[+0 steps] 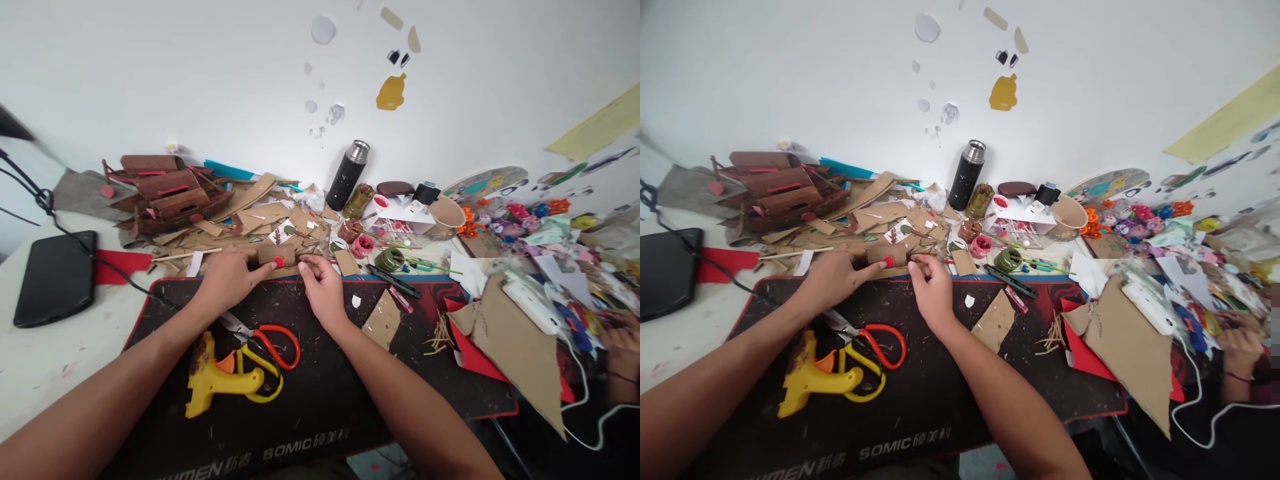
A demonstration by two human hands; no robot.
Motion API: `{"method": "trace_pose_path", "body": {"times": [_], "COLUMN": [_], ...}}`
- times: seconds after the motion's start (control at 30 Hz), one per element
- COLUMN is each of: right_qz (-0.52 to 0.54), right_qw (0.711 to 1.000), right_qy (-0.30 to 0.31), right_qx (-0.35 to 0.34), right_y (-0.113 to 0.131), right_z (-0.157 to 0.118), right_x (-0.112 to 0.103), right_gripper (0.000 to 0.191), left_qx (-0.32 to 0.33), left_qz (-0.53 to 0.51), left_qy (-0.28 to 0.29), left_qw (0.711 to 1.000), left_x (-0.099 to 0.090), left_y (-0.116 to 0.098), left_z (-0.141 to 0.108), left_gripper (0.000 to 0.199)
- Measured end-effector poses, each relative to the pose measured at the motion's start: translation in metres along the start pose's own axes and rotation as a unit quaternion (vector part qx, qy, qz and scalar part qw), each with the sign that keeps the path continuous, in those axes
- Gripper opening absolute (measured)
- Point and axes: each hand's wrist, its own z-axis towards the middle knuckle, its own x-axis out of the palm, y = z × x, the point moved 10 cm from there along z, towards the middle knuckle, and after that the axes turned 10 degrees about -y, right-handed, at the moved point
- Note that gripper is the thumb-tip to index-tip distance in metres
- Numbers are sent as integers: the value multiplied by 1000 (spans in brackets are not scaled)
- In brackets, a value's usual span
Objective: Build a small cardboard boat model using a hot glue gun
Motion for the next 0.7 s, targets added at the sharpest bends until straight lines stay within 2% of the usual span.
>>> {"method": "trace_pose_path", "body": {"times": [0.3,0.47,0.7], "right_qz": [6,-31,-79], "right_qw": [998,996,993], "right_qy": [62,86,87], "right_qx": [23,16,9], "right_y": [0,7,11], "right_z": [4,3,5], "right_x": [16,27,29], "right_gripper": [29,23,22], "left_qx": [20,28,15], "left_qz": [4,15,-40], "left_qy": [-2,-9,-15], "left_qw": [1000,999,999], "left_x": [0,-1,-2], "left_y": [-3,-3,-4], "left_z": [0,1,1], "left_gripper": [50,52,51]}}
